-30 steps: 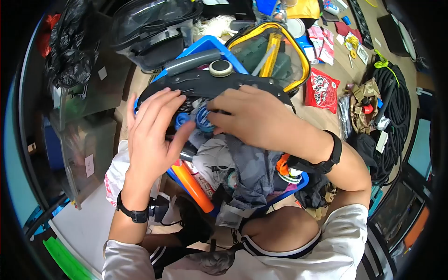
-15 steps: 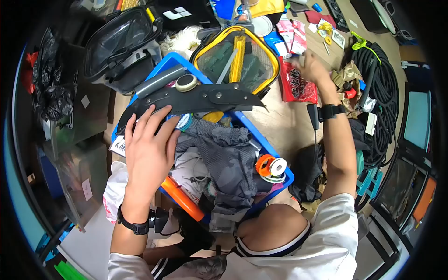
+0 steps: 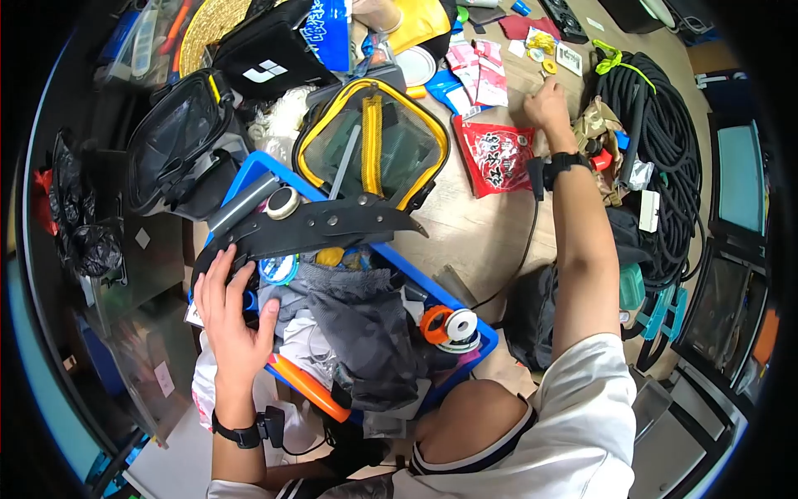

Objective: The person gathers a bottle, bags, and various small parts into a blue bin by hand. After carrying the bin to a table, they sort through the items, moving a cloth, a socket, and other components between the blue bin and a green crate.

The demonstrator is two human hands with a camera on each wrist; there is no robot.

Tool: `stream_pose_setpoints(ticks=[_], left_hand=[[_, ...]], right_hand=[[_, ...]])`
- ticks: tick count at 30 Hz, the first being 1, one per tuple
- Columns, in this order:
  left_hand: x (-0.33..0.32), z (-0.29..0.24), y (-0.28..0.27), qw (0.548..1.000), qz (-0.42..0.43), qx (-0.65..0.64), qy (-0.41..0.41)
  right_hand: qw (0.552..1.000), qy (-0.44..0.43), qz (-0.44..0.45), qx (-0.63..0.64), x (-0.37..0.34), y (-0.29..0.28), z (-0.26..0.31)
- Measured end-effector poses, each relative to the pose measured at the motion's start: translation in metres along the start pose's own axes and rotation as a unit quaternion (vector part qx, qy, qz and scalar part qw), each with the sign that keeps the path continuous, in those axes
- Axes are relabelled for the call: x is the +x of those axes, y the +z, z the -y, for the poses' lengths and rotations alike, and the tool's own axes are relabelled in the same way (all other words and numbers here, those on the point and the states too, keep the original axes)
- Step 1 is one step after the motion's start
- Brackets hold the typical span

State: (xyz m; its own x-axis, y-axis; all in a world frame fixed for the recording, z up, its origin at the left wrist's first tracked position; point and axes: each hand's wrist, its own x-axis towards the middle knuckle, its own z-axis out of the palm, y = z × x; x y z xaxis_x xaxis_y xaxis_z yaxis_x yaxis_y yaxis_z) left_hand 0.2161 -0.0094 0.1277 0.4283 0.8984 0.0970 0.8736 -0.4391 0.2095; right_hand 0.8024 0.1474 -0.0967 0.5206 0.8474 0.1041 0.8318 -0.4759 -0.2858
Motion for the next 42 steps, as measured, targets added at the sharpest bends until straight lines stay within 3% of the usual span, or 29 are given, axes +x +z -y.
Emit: stream_pose_setpoints(ticks=[2,4,6,12,14,16,20,21,23,24,26,27,28,31,34,38,42], left_hand=[[0.001,-0.001,0.002,1.0,0.007,0.027,-0.003],[0.001,-0.002,0.002,0.999,0.008,0.036,-0.003],[0.0,-0.001,0.004,0.999,0.009,0.036,-0.005],[0.001,0.0,0.008,0.998,0.015,0.054,-0.001],[0.0,0.002,0.011,0.998,0.016,0.055,0.0],[-0.002,0.004,0.012,0.998,0.01,0.054,-0.003],[0.0,0.003,0.012,0.998,0.023,0.053,-0.01],[0.001,0.004,0.012,0.998,0.022,0.051,-0.01],[-0.001,0.005,0.012,0.998,0.027,0.046,-0.012],[0.0,0.006,0.013,0.999,0.025,0.045,-0.01],[-0.001,0.007,0.012,0.999,0.022,0.044,-0.015],[-0.001,0.008,0.013,0.999,0.021,0.044,-0.011],[0.0,0.008,0.013,0.999,0.021,0.044,-0.005],[-0.002,0.009,0.014,0.999,0.015,0.042,-0.005],[-0.002,0.008,0.014,0.999,0.01,0.039,-0.003],[-0.002,0.007,0.014,0.999,0.005,0.034,-0.004],[-0.002,0.006,0.013,1.0,-0.001,0.03,0.002]], right_hand=[[0.995,0.025,0.088,-0.033,0.015,0.005,-0.022],[0.996,-0.004,0.077,-0.054,0.031,0.026,-0.047],[0.987,0.002,0.131,-0.098,0.039,0.028,-0.049],[0.994,-0.002,0.099,-0.051,0.059,0.042,-0.048],[0.99,0.001,0.094,-0.11,0.053,0.039,-0.047],[0.999,-0.007,0.04,0.009,0.05,0.044,-0.05],[0.999,0.012,0.008,0.041,0.048,0.046,-0.046],[0.994,0.038,0.007,0.105,0.049,0.046,-0.044],[0.961,0.087,0.034,0.261,0.041,0.048,-0.043],[0.961,0.085,0.036,0.259,0.029,0.045,-0.035],[0.851,0.049,0.086,0.515,0.005,0.039,-0.022],[0.802,0.053,0.123,0.582,-0.006,0.035,-0.016],[0.802,0.053,0.124,0.581,-0.019,0.03,-0.011],[0.628,0.071,0.147,0.761,-0.051,0.007,0.003],[0.662,0.049,0.149,0.733,-0.072,-0.011,0.011],[0.647,-0.034,0.173,0.742,-0.094,-0.027,0.02],[0.634,-0.037,0.194,0.748,-0.11,-0.046,0.035]])
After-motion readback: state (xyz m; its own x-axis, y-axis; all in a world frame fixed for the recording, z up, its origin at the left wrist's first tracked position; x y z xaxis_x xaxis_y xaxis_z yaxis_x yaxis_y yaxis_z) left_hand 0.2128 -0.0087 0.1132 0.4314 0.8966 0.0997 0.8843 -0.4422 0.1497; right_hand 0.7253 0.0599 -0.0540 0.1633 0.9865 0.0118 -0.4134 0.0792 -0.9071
